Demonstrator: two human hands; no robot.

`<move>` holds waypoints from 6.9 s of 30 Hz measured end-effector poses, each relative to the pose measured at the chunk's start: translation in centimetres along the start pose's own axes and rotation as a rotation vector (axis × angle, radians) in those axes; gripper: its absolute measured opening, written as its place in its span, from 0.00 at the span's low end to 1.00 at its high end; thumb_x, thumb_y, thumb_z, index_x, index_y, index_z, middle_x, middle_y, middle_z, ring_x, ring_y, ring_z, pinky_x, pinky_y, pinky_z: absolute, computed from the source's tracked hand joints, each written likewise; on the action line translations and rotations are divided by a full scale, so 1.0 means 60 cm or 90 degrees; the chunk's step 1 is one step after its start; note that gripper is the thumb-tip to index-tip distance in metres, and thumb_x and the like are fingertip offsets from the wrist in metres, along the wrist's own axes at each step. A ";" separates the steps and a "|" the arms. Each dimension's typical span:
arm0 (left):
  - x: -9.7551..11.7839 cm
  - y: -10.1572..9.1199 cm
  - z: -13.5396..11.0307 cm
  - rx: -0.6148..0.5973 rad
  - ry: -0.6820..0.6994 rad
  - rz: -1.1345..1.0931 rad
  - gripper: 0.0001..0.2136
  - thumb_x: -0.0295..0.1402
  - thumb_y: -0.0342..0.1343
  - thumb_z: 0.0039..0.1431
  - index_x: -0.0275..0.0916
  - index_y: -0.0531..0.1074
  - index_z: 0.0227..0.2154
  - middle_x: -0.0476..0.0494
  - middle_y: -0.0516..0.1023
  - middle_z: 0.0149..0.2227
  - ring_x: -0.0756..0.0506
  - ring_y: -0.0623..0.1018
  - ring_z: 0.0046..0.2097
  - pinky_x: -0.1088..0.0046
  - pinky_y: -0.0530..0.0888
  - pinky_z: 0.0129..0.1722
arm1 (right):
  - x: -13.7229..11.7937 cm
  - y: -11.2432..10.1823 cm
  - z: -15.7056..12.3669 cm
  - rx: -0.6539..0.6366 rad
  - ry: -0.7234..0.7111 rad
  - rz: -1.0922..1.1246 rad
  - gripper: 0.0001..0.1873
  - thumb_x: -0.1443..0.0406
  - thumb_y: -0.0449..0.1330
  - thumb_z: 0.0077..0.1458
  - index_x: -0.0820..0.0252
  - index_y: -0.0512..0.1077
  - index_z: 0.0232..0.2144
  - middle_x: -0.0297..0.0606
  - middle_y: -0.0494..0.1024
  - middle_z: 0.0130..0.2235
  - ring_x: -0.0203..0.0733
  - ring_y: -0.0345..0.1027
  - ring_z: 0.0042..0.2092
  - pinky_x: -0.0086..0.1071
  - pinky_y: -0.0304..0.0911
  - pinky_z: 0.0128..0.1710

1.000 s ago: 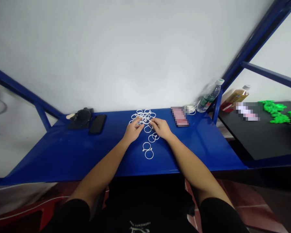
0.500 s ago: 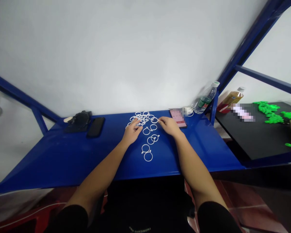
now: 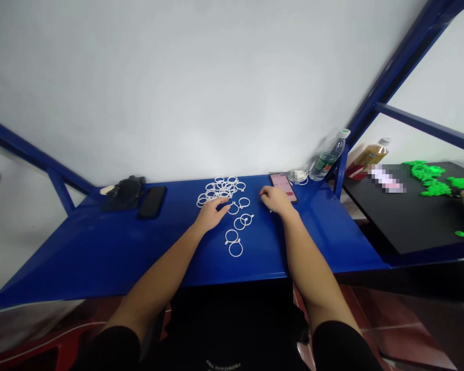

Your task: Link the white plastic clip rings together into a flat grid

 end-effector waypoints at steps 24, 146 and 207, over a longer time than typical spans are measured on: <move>0.029 0.033 -0.013 -0.102 0.051 0.206 0.17 0.38 0.59 0.68 0.44 0.76 0.58 0.40 0.75 0.63 0.36 0.71 0.66 0.49 0.68 0.66 | -0.093 0.067 -0.020 -0.105 -0.135 0.090 0.17 0.74 0.59 0.57 0.59 0.78 0.47 0.39 0.80 0.40 0.42 0.74 0.41 0.35 0.69 0.45; 0.111 0.071 -0.033 -0.211 0.223 0.024 0.12 0.40 0.60 0.68 0.44 0.81 0.48 0.45 0.84 0.50 0.42 0.81 0.52 0.61 0.73 0.56 | -0.110 0.083 0.073 -0.121 -0.191 -0.144 0.24 0.75 0.55 0.61 0.56 0.77 0.55 0.43 0.77 0.59 0.46 0.75 0.54 0.35 0.68 0.56; -0.043 -0.132 -0.013 0.296 -0.121 -0.038 0.13 0.43 0.57 0.65 0.40 0.81 0.37 0.46 0.83 0.33 0.46 0.80 0.34 0.71 0.76 0.37 | -0.175 0.084 -0.035 -0.066 -0.258 0.132 0.14 0.63 0.67 0.62 0.57 0.78 0.50 0.41 0.83 0.44 0.45 0.76 0.44 0.38 0.70 0.46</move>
Point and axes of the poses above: each hand's wrist, its own z-axis towards the middle knuckle, its own y-axis out of the palm, x = y × z, the point moved 10 cm from there along z, towards the middle knuckle
